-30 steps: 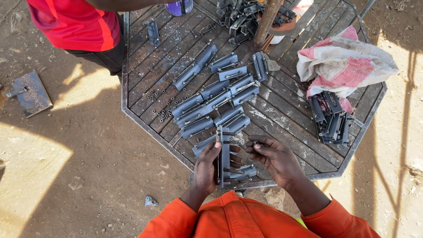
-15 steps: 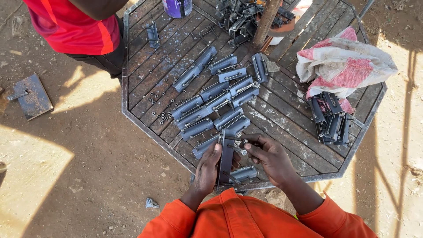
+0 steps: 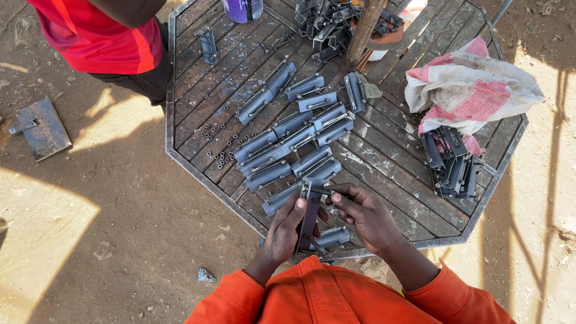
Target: A person in an orange jumpsuit is manually assembling small metal brackets by inserting fasteners into them at a workbench.
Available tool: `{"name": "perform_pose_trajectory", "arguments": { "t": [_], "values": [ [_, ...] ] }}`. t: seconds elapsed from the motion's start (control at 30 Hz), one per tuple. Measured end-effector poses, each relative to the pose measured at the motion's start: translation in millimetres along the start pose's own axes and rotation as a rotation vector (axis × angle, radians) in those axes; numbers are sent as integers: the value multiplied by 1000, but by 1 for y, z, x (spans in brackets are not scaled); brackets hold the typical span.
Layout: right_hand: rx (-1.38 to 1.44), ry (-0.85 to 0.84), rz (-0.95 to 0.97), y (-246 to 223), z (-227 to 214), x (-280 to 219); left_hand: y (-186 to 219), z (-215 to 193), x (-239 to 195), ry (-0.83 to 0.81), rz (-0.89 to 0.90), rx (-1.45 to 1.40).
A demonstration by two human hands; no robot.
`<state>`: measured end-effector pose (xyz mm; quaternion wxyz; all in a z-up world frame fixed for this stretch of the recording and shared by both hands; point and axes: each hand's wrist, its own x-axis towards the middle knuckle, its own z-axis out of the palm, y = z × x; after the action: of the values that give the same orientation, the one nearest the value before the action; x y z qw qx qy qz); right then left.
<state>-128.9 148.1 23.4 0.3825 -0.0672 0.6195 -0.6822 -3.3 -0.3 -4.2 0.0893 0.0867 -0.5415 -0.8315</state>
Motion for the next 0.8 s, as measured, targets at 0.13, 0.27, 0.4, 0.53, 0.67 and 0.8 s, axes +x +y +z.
{"name": "perform_pose_trajectory", "arguments": {
  "t": [0.13,0.27,0.4,0.53,0.67,0.8],
  "values": [
    [42,40,65,8,0,1,-1,-1,1,12,11,49],
    [17,9,58,2,7,0,-4,-3,2,33,-4,84],
    [-74,-36,-40,-3,9,-1,-7,-3,3,47,-7,109],
    [-52,-22,-44,-2,9,2,0,0,4,49,-16,124],
    [17,-6,-29,2,8,6,-2,1,4,66,11,105],
    [4,11,-35,6,4,7,-41,-16,11,61,19,58]
  ]
}}
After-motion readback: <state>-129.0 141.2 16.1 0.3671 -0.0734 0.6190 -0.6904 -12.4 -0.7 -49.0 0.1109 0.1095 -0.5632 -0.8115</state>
